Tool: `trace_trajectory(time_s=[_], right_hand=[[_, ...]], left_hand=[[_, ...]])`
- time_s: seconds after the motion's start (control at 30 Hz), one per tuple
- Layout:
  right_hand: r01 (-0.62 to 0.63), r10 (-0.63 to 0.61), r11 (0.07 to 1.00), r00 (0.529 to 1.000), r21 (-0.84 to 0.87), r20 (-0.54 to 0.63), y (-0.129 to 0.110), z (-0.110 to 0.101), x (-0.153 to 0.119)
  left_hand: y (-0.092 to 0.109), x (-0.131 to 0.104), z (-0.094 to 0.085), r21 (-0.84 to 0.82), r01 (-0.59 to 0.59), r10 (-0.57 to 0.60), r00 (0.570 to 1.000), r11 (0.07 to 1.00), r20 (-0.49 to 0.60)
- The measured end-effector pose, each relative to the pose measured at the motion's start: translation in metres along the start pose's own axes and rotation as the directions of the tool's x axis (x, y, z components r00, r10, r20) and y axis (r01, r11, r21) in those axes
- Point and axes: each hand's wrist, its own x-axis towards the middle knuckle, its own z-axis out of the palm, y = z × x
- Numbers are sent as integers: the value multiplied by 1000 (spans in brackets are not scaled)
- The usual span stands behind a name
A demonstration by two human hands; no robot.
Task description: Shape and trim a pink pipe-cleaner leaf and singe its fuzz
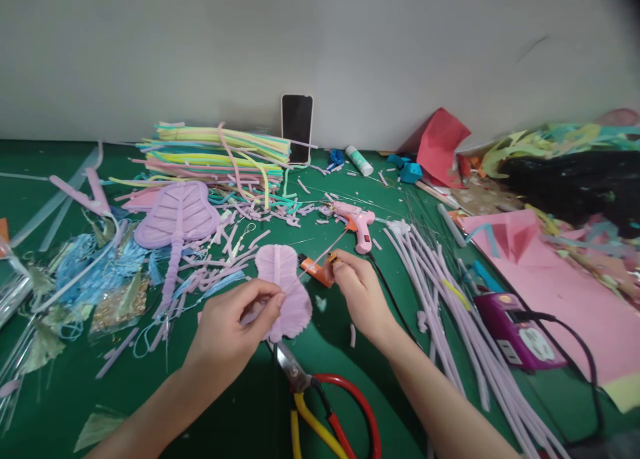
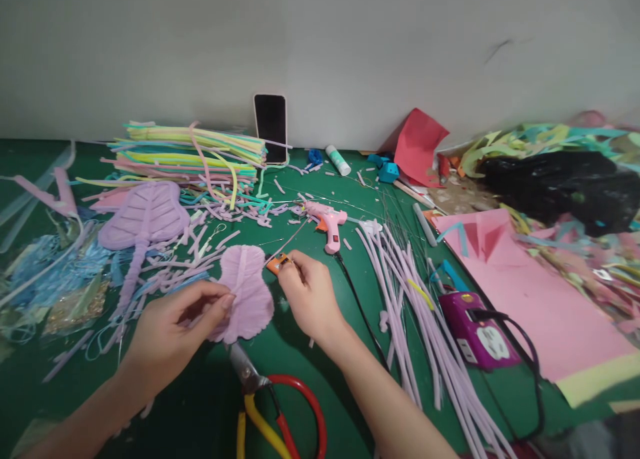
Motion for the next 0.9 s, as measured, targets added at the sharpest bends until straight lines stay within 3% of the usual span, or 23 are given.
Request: trace_trajectory(time_s=[0.4,0.67,0.9], right_hand=[[-15,14,1000,1000,-25,-28,-1,-1,-2],[-12,11,999,1000,-52,-23,1,-2,-1],[-43,42,998,998,-38,-37,2,-1,0]], left_hand=[[-1,1,1,34,-66,68,997,997,-38],[8,2,-1,212,-250,280,952,945,-124],[7,2,1,257,-272,311,943,927,-121]])
